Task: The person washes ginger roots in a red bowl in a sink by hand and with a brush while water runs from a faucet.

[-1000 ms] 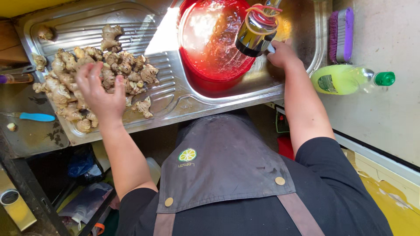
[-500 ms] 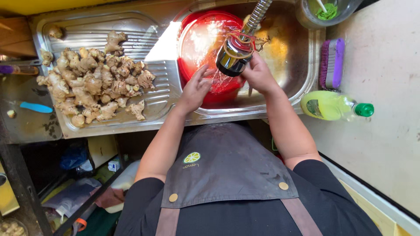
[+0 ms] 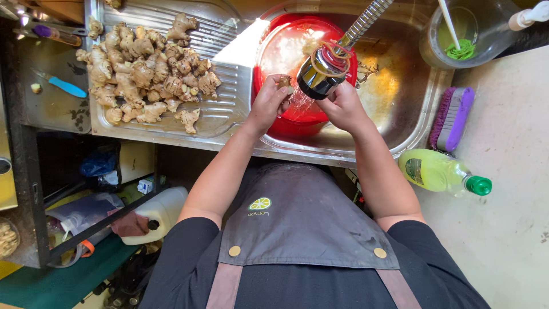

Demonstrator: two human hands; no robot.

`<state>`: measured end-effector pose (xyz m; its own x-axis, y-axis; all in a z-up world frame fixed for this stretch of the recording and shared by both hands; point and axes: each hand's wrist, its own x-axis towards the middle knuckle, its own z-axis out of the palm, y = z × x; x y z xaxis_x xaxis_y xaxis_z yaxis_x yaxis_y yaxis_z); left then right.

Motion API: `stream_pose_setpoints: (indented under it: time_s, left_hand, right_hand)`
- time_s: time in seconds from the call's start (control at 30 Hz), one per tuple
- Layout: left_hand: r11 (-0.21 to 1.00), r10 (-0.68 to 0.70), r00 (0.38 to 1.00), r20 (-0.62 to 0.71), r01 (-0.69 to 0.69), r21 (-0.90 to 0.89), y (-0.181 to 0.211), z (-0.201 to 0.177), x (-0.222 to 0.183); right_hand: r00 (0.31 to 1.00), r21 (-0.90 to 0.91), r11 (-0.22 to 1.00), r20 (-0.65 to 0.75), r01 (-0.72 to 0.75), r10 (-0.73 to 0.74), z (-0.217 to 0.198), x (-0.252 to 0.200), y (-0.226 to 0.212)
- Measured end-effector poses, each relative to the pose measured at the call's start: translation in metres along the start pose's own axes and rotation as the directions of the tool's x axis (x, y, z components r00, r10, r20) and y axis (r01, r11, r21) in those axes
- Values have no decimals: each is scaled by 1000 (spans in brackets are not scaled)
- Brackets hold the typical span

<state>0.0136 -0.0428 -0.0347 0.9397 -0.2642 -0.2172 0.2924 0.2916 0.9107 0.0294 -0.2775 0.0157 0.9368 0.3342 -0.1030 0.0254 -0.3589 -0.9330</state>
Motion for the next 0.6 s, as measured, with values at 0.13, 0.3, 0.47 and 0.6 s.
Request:
stream_pose_setpoints:
  time_s: [0.13,0.3,0.47,0.6]
  left_hand:
    - [999,-36,999,34,37,-26,13,-2,-4]
    - [995,-6,987,159,22,-97,38,1,-15]
    - [997,-72,971,229,76,-9,53,-2,-2]
    - [1000,-27,948,317,29,-3,45,10,15]
  right_hand:
    - [948,-206,926,42,318,-316,-10,-14,-9]
    - [976,-352,912,23,210,-216,-12,-23,9]
    - [975,-141,989,-208,51,-80,-16,-37,12]
    - [958,-143,969,-181,200,-224,25,-41,5]
